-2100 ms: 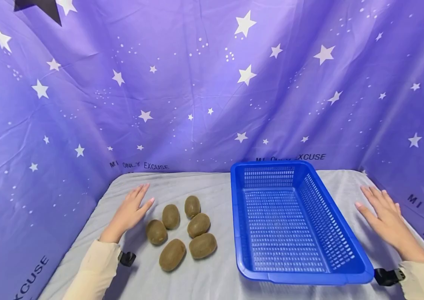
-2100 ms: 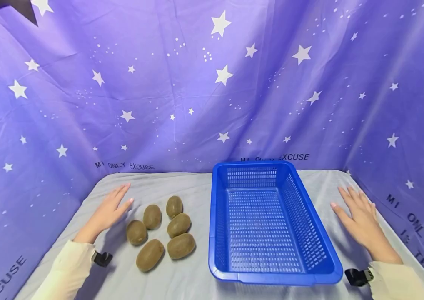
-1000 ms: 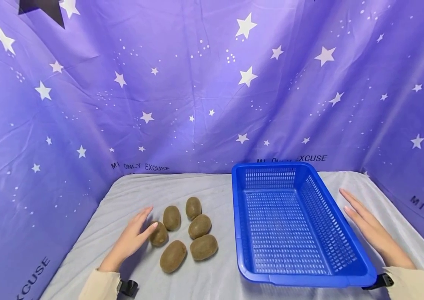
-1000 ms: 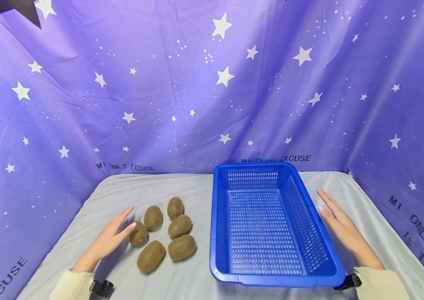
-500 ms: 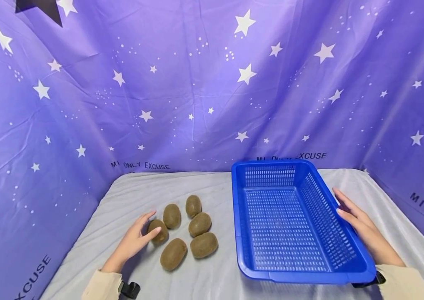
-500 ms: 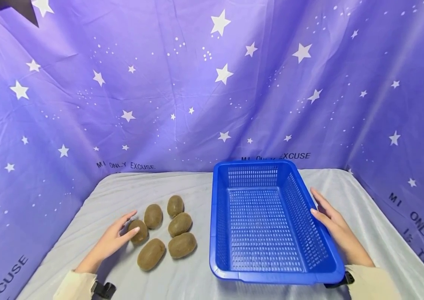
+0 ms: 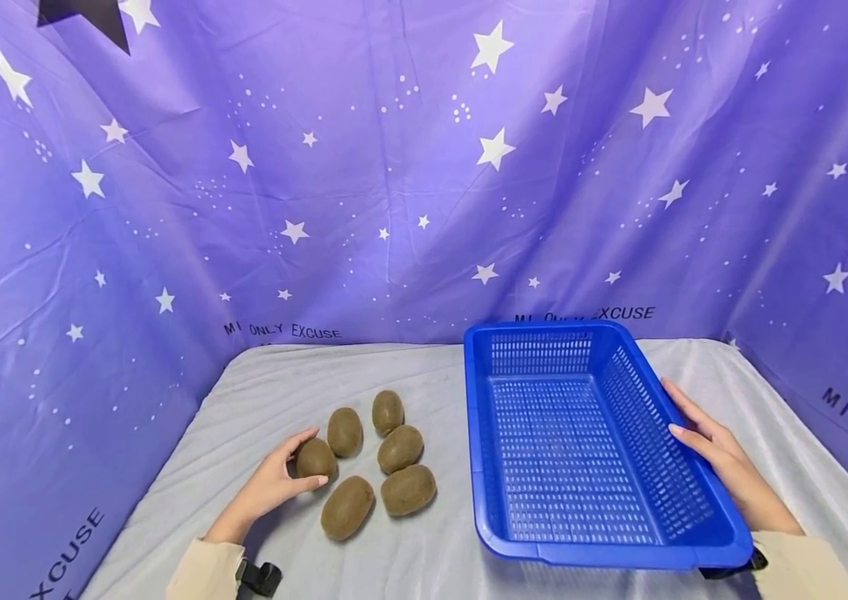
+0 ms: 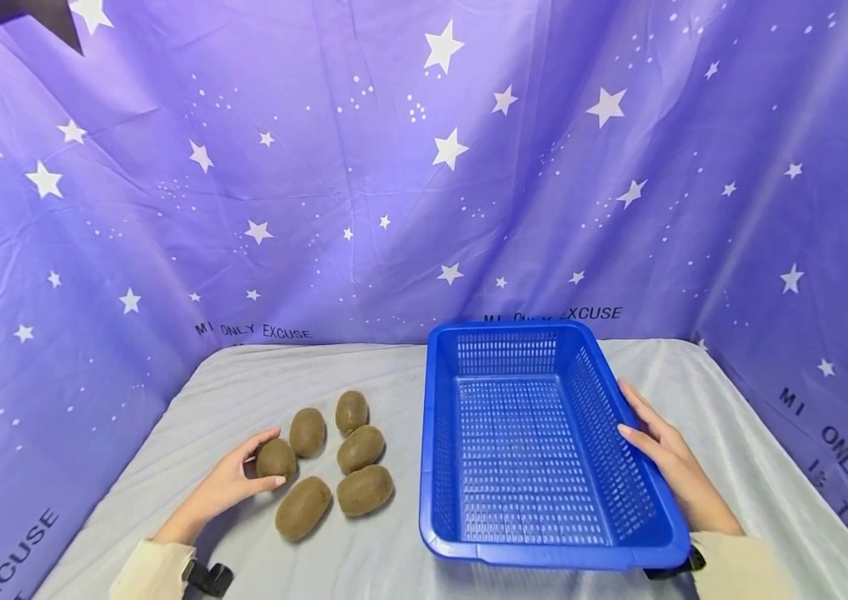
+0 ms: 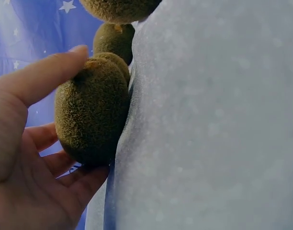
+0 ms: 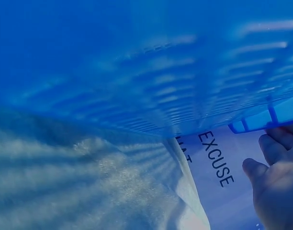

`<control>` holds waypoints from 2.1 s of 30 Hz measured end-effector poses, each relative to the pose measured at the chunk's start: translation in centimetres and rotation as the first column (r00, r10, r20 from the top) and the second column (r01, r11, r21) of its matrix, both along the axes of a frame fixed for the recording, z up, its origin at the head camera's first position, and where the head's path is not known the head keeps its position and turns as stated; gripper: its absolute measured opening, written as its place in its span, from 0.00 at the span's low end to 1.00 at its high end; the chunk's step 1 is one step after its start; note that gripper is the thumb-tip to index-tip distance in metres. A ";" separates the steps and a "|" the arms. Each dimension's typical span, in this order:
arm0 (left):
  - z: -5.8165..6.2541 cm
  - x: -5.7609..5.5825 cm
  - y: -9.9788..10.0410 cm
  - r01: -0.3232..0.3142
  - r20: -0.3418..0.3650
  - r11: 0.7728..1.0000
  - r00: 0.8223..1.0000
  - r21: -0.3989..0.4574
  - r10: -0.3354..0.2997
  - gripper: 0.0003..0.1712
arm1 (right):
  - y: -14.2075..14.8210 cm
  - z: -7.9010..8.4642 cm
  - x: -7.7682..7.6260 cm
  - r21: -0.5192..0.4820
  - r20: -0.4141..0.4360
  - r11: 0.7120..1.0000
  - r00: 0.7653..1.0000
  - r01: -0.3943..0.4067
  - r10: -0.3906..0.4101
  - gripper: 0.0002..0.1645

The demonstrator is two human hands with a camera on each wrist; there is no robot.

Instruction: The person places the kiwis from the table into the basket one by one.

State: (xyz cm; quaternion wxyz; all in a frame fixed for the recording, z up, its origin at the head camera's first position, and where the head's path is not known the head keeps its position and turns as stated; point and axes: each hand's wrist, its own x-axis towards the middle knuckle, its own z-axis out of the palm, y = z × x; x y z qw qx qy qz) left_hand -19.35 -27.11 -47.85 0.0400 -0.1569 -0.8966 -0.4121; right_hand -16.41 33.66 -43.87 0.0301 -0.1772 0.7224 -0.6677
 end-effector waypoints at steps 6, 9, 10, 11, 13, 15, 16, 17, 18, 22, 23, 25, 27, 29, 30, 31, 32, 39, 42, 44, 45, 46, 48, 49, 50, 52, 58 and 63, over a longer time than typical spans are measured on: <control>-0.1 -0.5 -0.6 0.037 0.055 0.998 0.998 0.058 -0.040 0.42 | 0.1 -0.4 -0.2 0.006 -0.030 1.000 1.000 -0.006 0.006 0.36; -0.1 -0.6 -0.8 0.053 0.071 0.995 0.996 0.086 -0.059 0.41 | 0.2 -0.6 -0.1 -0.020 -0.029 1.000 0.999 -0.018 0.018 0.36; 0.0 -0.7 -0.9 0.053 0.072 0.994 0.996 0.090 -0.060 0.40 | 0.3 -0.7 -0.1 -0.039 -0.022 0.999 0.999 -0.026 0.025 0.36; 0.0 -0.7 -0.9 0.051 0.075 0.994 0.996 0.095 -0.058 0.40 | 0.3 -0.8 -0.1 -0.048 -0.025 0.999 0.999 -0.026 0.024 0.36; 0.1 -0.7 -1.0 0.051 0.085 0.994 0.995 0.096 -0.059 0.40 | 0.2 -1.0 -0.1 -0.081 -0.026 0.996 0.999 -0.035 0.033 0.36; 0.2 -0.7 -1.0 0.046 0.101 0.994 0.993 0.099 -0.056 0.40 | 0.1 -1.1 -0.1 -0.089 -0.036 0.995 0.999 -0.039 0.035 0.35; 0.2 -0.7 -1.0 0.048 0.101 0.994 0.993 0.094 -0.057 0.40 | 0.1 -1.2 -0.1 -0.086 -0.048 0.996 0.998 -0.036 0.032 0.35; 0.3 -0.7 -1.0 0.049 0.100 0.994 0.993 0.095 -0.059 0.40 | 0.1 -1.2 -0.1 -0.086 -0.052 0.996 0.998 -0.038 0.034 0.35; 0.4 -0.7 -1.0 0.054 0.096 0.994 0.993 0.095 -0.063 0.40 | 0.1 -1.3 -0.1 -0.086 -0.055 0.996 0.998 -0.037 0.032 0.35; 0.8 -1.0 -0.7 0.071 0.075 0.990 0.994 0.123 -0.081 0.39 | 0.1 -1.2 -0.1 -0.088 -0.062 0.996 0.998 -0.035 0.030 0.35; 0.8 -1.0 -0.6 0.073 0.069 0.989 0.994 0.131 -0.083 0.38 | 0.1 -1.1 -0.2 -0.097 -0.052 0.994 0.998 -0.045 0.040 0.35; 1.0 -1.2 -0.3 0.075 0.067 0.987 0.994 0.140 -0.085 0.38 | 0.2 -1.1 -0.2 -0.119 -0.044 0.991 0.997 -0.067 0.062 0.35; 1.1 -1.4 -0.1 0.083 0.063 0.986 0.994 0.145 -0.093 0.38 | 0.3 -1.1 -0.2 -0.123 -0.038 0.990 0.997 -0.074 0.069 0.35; 1.3 -1.5 0.2 0.090 0.059 0.984 0.993 0.154 -0.100 0.39 | 0.3 -1.1 -0.2 -0.127 -0.036 0.989 0.997 -0.075 0.071 0.35; 1.4 -1.6 0.4 0.092 0.057 0.983 0.993 0.159 -0.103 0.39 | 0.3 -1.2 -0.2 -0.125 -0.041 0.990 0.997 -0.069 0.064 0.35; 1.5 -1.6 0.5 0.098 0.053 0.982 0.993 0.163 -0.108 0.39 | 0.3 -1.2 -0.3 -0.119 -0.047 0.991 0.997 -0.062 0.057 0.35; 1.6 -1.6 0.7 0.101 0.048 0.981 0.993 0.165 -0.110 0.39 | 0.3 -1.2 -0.3 -0.112 -0.051 0.992 0.997 -0.055 0.050 0.35; 2.5 -1.8 1.8 0.137 0.008 0.977 0.990 0.161 -0.140 0.39 | 0.3 -1.3 -0.3 -0.122 -0.066 0.991 0.996 -0.063 0.055 0.35; 2.9 -1.9 2.4 0.155 0.013 0.973 0.987 0.173 -0.160 0.38 | 0.3 -1.3 -0.3 -0.103 -0.082 0.994 0.996 -0.035 0.027 0.35; 3.2 -1.9 2.9 0.163 0.010 0.970 0.986 0.179 -0.168 0.38 | 0.3 -1.3 -0.2 -0.097 -0.091 0.995 0.996 -0.031 0.022 0.35; 3.4 -1.9 3.1 0.165 0.009 0.970 0.986 0.181 -0.169 0.38 | 0.3 -1.4 -0.2 -0.093 -0.090 0.995 0.996 -0.027 0.018 0.35; 3.5 -2.0 3.4 0.161 0.009 0.970 0.986 0.180 -0.166 0.37 | 0.3 -1.4 -0.1 -0.096 -0.090 0.995 0.996 -0.029 0.021 0.35; 3.7 -2.1 4.0 0.158 0.011 0.970 0.987 0.183 -0.163 0.37 | 0.3 -1.5 0.0 -0.090 -0.091 0.996 0.996 -0.023 0.015 0.35; 3.9 -2.1 4.3 0.160 0.013 0.969 0.986 0.187 -0.165 0.38 | 0.4 -1.4 0.0 -0.093 -0.087 0.995 0.996 -0.024 0.016 0.35; 4.0 -2.1 4.6 0.159 0.018 0.969 0.986 0.190 -0.165 0.38 | 0.4 -1.4 0.1 -0.097 -0.079 0.995 0.997 -0.026 0.018 0.35; 4.2 -2.2 5.2 0.166 0.036 0.964 0.983 0.208 -0.177 0.38 | 0.4 -1.4 0.1 -0.095 -0.080 0.995 0.997 -0.022 0.015 0.35; 5.7 -1.6 7.1 0.195 0.079 0.947 0.972 0.255 -0.222 0.38 | 0.3 -1.3 0.1 -0.096 -0.069 0.995 0.997 -0.025 0.018 0.35; 5.1 -2.4 8.1 0.212 0.073 0.942 0.968 0.259 -0.238 0.40 | 0.3 -1.2 0.0 -0.111 -0.059 0.993 0.998 -0.043 0.037 0.35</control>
